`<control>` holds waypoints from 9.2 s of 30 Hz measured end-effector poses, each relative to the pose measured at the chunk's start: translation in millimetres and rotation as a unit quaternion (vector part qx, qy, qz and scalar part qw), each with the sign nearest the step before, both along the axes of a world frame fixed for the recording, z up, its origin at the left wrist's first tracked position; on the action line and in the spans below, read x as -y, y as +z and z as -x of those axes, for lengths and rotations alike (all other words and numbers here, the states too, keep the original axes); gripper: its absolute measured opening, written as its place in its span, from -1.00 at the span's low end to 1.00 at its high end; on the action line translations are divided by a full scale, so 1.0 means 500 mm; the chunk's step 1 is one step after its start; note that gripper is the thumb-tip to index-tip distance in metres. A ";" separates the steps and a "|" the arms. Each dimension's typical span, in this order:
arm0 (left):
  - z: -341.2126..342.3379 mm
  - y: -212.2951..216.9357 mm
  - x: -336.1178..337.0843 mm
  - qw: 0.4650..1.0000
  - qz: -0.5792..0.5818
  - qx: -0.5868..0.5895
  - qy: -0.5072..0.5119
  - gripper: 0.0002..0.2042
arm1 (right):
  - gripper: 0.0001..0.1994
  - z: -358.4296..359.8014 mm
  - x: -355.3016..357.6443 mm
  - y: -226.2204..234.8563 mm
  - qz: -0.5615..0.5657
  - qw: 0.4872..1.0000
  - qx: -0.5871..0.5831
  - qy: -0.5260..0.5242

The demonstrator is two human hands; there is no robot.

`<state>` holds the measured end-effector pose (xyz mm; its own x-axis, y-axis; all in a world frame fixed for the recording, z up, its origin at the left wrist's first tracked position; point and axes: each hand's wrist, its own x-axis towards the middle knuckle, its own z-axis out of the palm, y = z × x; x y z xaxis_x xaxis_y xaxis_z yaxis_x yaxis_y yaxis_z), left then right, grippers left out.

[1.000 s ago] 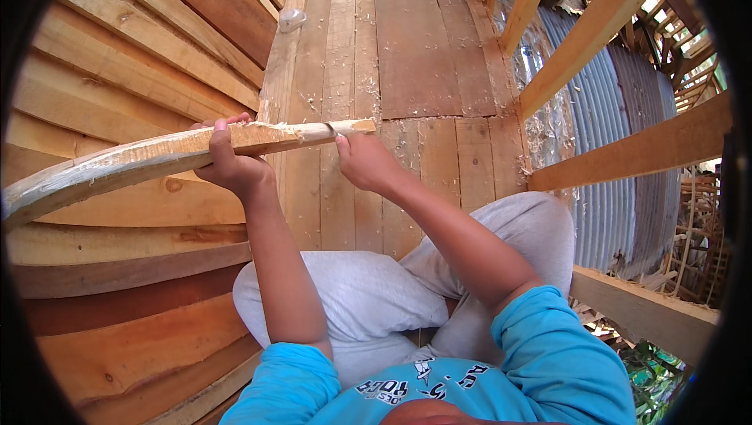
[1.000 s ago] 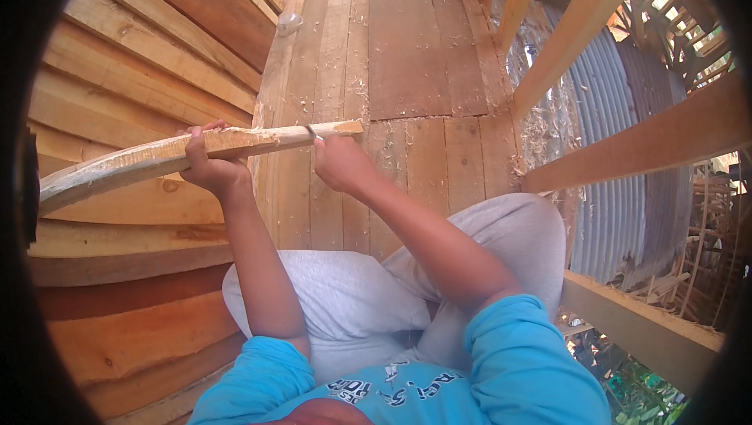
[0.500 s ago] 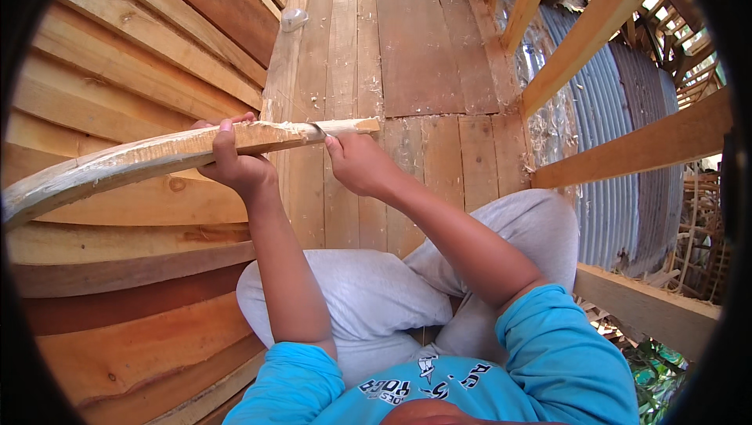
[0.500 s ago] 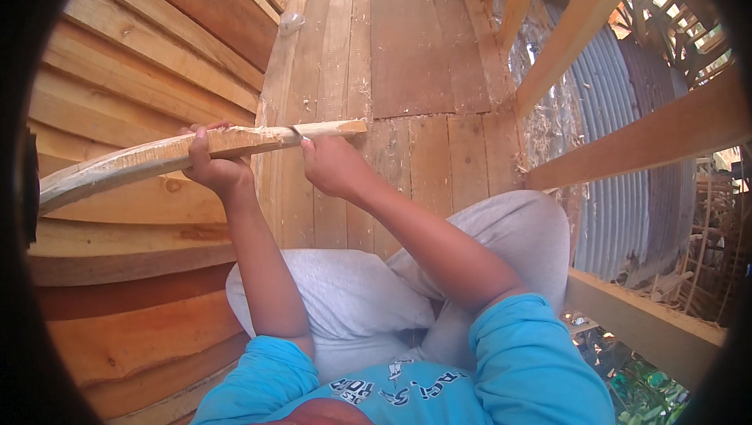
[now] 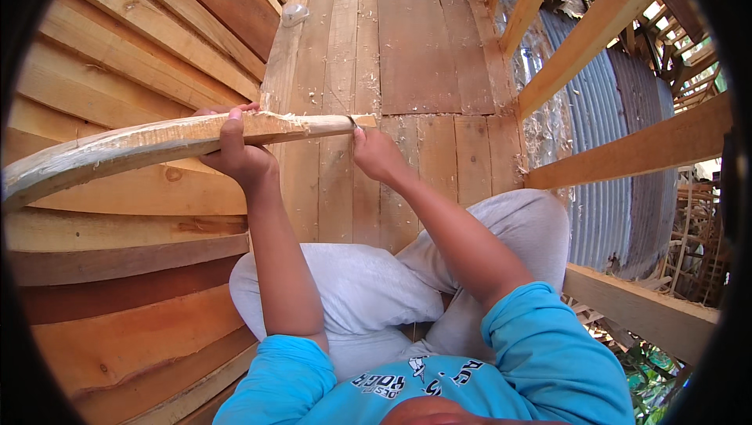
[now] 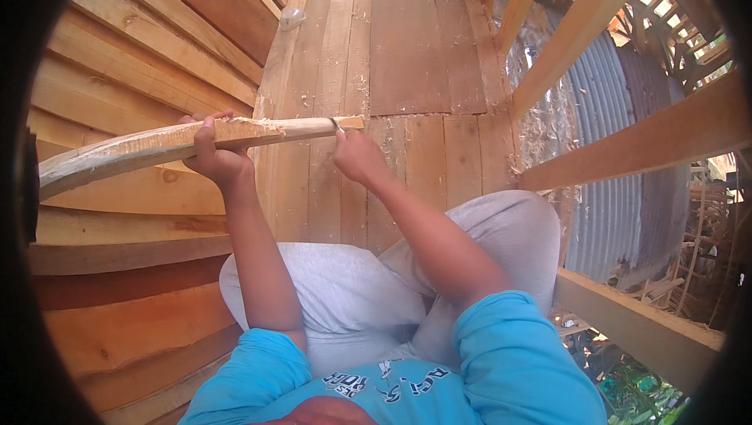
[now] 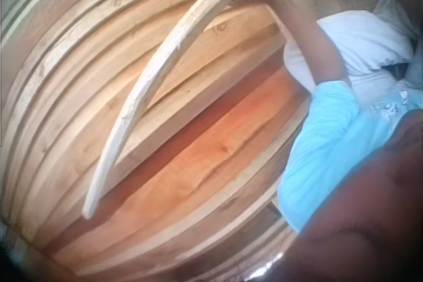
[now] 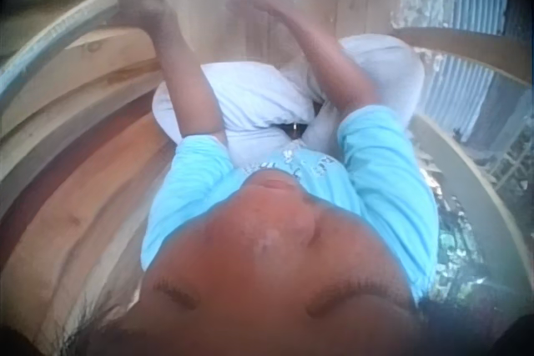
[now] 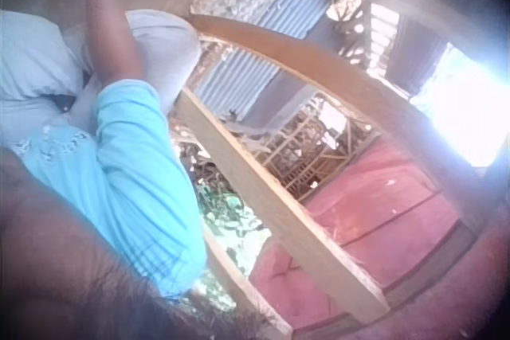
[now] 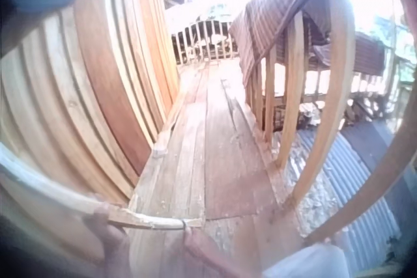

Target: The person sits on a wooden floor and uses a knife to carve a long piece of wood, removing shavings and shaping the surface. The person holds the wood with one hand and carves with the other, occasionally adjusting the wood's position.

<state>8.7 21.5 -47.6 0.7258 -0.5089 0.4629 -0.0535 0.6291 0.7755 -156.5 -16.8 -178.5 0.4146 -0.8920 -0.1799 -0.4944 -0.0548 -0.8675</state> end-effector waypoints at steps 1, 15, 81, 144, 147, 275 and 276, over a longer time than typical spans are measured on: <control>-0.008 0.000 0.006 1.000 0.015 0.004 0.007 -0.73 | -0.49 0.005 0.015 -0.006 -0.010 1.000 0.012 -0.020; -0.009 0.002 -0.003 0.997 -0.014 -0.051 0.049 -0.76 | -0.53 -0.009 0.010 -0.026 0.011 0.999 -0.048 -0.021; -0.045 -0.006 -0.004 0.985 0.090 0.004 -0.146 -0.72 | -0.46 0.030 0.046 -0.047 -0.168 0.981 -0.094 -0.038; -0.038 -0.006 -0.010 1.000 0.013 0.013 0.024 -0.78 | -0.48 -0.043 -0.027 0.162 -0.037 0.995 -0.021 0.091; -0.022 0.005 0.007 0.999 0.025 0.013 -0.017 -0.78 | -0.48 0.023 0.056 -0.029 -0.073 0.990 -0.113 -0.028; -0.051 -0.009 -0.006 0.999 0.031 0.001 -0.025 -0.70 | -0.53 -0.027 -0.015 0.114 -0.041 0.990 -0.112 0.072; -0.045 -0.006 -0.006 1.000 0.023 0.002 -0.009 -0.71 | -0.51 -0.031 -0.030 0.151 -0.023 0.993 -0.090 0.078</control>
